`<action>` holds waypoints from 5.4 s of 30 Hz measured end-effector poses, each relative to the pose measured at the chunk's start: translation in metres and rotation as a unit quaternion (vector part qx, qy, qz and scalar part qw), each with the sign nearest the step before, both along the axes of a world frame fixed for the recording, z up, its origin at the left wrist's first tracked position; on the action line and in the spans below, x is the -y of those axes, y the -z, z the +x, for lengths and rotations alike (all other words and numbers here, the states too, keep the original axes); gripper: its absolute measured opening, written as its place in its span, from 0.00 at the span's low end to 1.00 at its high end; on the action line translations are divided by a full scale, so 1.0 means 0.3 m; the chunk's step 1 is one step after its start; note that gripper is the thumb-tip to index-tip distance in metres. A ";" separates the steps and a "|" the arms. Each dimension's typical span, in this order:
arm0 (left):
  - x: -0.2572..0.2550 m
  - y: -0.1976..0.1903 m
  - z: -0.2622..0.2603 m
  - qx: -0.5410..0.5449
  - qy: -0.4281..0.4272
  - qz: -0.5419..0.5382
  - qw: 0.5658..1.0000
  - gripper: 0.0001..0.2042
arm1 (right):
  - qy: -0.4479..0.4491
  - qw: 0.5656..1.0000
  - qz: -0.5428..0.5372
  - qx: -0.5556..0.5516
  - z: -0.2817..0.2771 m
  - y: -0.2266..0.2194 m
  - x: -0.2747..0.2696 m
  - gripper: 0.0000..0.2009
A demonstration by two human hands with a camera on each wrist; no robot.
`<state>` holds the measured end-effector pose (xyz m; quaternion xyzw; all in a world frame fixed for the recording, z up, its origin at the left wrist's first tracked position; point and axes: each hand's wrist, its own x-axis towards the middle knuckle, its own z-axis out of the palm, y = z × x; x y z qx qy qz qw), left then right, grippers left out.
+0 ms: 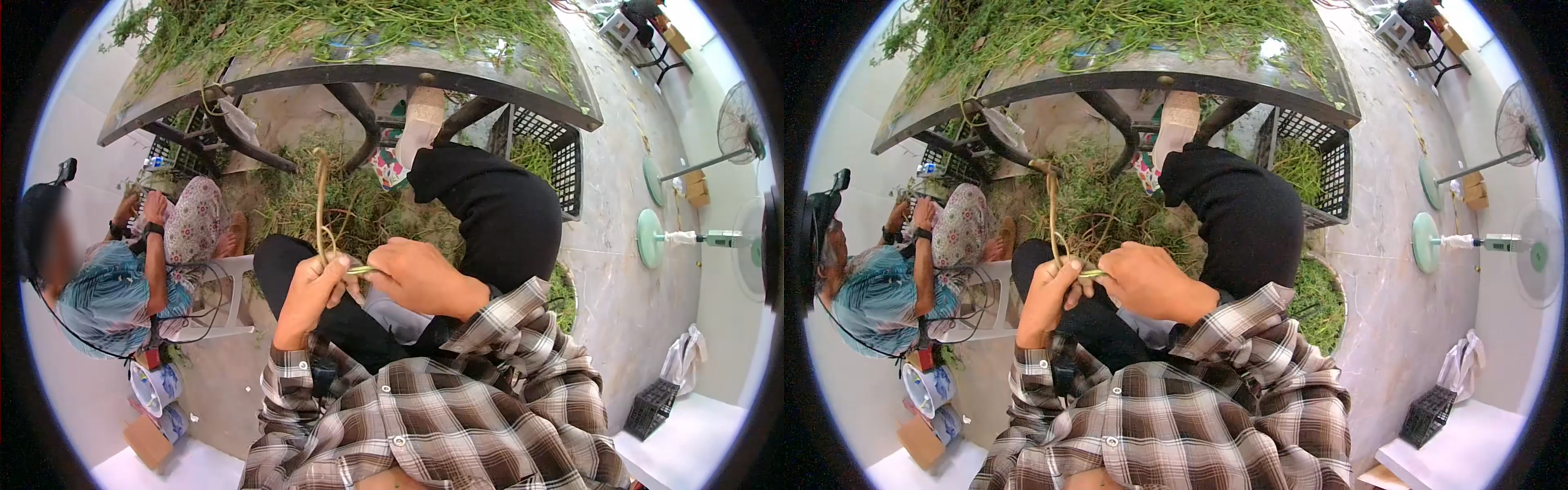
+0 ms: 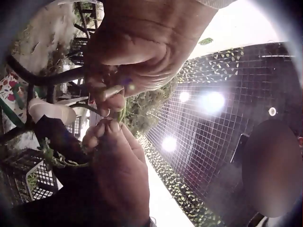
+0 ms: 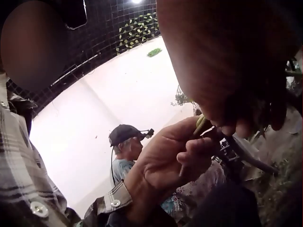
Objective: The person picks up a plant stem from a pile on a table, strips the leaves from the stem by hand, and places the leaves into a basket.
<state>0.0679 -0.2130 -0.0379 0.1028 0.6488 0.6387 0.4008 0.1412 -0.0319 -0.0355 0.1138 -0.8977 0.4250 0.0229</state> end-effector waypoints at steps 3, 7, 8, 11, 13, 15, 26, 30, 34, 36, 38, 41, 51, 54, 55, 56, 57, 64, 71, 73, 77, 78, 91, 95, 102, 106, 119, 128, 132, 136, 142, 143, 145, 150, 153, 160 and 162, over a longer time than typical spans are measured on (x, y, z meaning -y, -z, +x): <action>0.011 -0.034 0.017 0.024 0.014 -0.005 1.000 0.15 | -0.009 1.000 0.017 -0.006 -0.006 -0.055 -0.028 0.08; 0.010 -0.065 0.034 0.051 0.005 0.045 0.998 0.13 | -0.040 0.999 0.000 -0.037 -0.004 -0.075 -0.023 0.08; 0.010 -0.066 0.035 0.059 0.013 0.050 0.997 0.13 | -0.052 0.998 0.006 -0.043 -0.001 -0.080 -0.018 0.08; 0.001 -0.061 0.036 -0.004 0.016 0.054 0.998 0.13 | -0.080 0.995 0.040 -0.039 0.014 -0.080 -0.007 0.08; 0.001 -0.063 0.031 -0.011 0.022 0.028 0.999 0.13 | -0.096 0.993 0.067 -0.027 0.024 -0.081 -0.003 0.08; 0.004 -0.072 0.033 -0.018 0.027 0.001 0.999 0.12 | -0.109 0.990 0.084 -0.035 0.031 -0.092 0.000 0.08; 0.135 -0.215 0.097 0.127 0.032 0.049 0.990 0.14 | -0.199 0.976 0.089 -0.023 0.081 -0.321 -0.073 0.07; 0.168 -0.214 0.105 0.117 0.080 0.048 0.989 0.13 | -0.185 0.973 0.135 -0.031 0.118 -0.379 -0.148 0.05; 0.295 -0.164 0.037 0.121 -0.102 0.088 0.983 0.11 | 0.069 0.976 0.197 -0.062 0.215 -0.396 -0.396 0.07; 0.400 -0.114 -0.027 0.132 -0.226 0.153 0.953 0.11 | 0.233 0.968 0.085 -0.036 0.290 -0.450 -0.588 0.14; 0.440 -0.087 -0.051 0.132 -0.248 0.177 0.943 0.11 | 0.439 0.898 0.020 -0.037 0.344 -0.481 -0.601 0.15; 0.408 -0.059 -0.037 0.138 -0.280 0.185 0.932 0.11 | 0.492 0.871 -0.002 0.008 0.479 -0.404 -0.691 0.16; 0.070 -0.069 0.043 0.116 -0.090 0.093 0.985 0.12 | 0.414 0.875 -0.245 0.052 0.552 -0.256 -0.466 0.13; -0.034 -0.097 0.083 0.108 -0.035 0.128 0.985 0.18 | 0.336 0.880 -0.283 0.182 0.430 -0.295 -0.306 0.09; -0.064 -0.108 0.097 0.116 -0.015 0.127 0.985 0.19 | 0.221 0.905 -0.300 0.204 0.391 -0.278 -0.282 0.10; -0.088 -0.119 0.110 0.123 0.004 0.127 0.984 0.19 | 0.164 0.901 -0.323 0.239 0.349 -0.251 -0.248 0.11; -0.105 -0.126 0.125 0.122 0.000 0.128 0.984 0.19 | 0.134 0.877 -0.371 0.276 0.318 -0.208 -0.211 0.12; -0.118 -0.073 0.131 0.140 0.061 0.198 0.968 0.17 | 0.074 0.760 -0.530 0.369 0.189 -0.126 -0.058 0.13; -0.127 -0.084 0.102 0.120 0.126 0.214 0.961 0.18 | -0.071 0.971 -0.160 0.162 0.177 -0.077 -0.030 0.12; -0.124 -0.086 0.098 0.144 0.149 0.176 0.962 0.18 | -0.091 0.988 -0.047 0.118 0.175 -0.110 -0.047 0.11; -0.052 -0.049 0.030 0.169 0.099 0.066 0.978 0.16 | -0.181 0.938 0.295 0.008 0.213 -0.203 -0.213 0.05; -0.031 -0.058 0.013 0.148 0.080 0.092 0.982 0.17 | -0.086 0.963 0.251 0.038 0.242 -0.268 -0.256 0.03; -0.125 -0.074 0.025 0.054 0.084 0.168 0.981 0.18 | 0.420 0.821 0.382 0.067 0.828 -0.067 -0.621 0.09; -0.145 -0.077 0.035 0.041 0.101 0.163 0.981 0.17 | 0.482 0.870 0.094 0.033 0.597 -0.221 -0.483 0.09; -0.147 -0.087 0.072 0.062 0.080 0.169 0.980 0.15 | 0.156 0.978 -0.135 0.017 0.185 -0.259 -0.181 0.12; -0.125 -0.088 0.096 0.047 0.090 0.110 0.989 0.15 | 0.100 0.979 -0.177 0.030 0.065 -0.196 -0.087 0.12; -0.115 -0.017 0.084 0.063 0.049 0.118 0.990 0.19 | 0.161 0.927 -0.337 0.041 0.037 -0.054 -0.042 0.09; -0.103 -0.008 0.059 -0.086 -0.017 0.029 0.996 0.20 | 0.133 0.988 -0.031 -0.071 0.054 -0.057 -0.017 0.03; -0.101 -0.016 0.058 -0.030 -0.026 0.032 0.999 0.20 | 0.094 0.992 -0.005 -0.079 0.063 -0.073 -0.014 0.06; -0.109 -0.028 0.057 -0.113 0.066 -0.018 0.991 0.19 | 0.097 0.992 -0.042 -0.066 0.071 -0.050 -0.049 0.06; -0.128 -0.025 0.047 -0.226 0.044 -0.015 0.973 0.16 | 0.124 0.989 -0.065 -0.053 0.075 -0.041 -0.047 0.07; -0.127 -0.018 0.045 -0.248 0.049 -0.007 0.968 0.16 | 0.119 0.990 -0.064 -0.050 0.076 -0.040 -0.048 0.07; -0.127 -0.019 0.049 -0.199 0.042 -0.003 0.979 0.15 | 0.114 0.990 -0.063 -0.046 0.076 -0.036 -0.047 0.07; -0.133 0.025 0.073 -0.136 -0.015 0.030 0.990 0.16 | 0.080 0.993 -0.046 -0.073 0.066 -0.003 -0.032 0.07; -0.134 0.046 0.070 -0.085 -0.026 0.024 0.996 0.15 | 0.058 0.993 -0.086 -0.047 0.059 0.007 -0.028 0.07; -0.111 -0.012 -0.054 -0.024 -0.220 0.109 0.969 0.15 | -0.013 0.980 -0.197 0.022 0.068 -0.009 0.030 0.11; -0.115 -0.022 -0.045 -0.013 -0.201 0.112 0.973 0.15 | 0.110 0.963 -0.234 0.073 0.034 -0.050 -0.038 0.09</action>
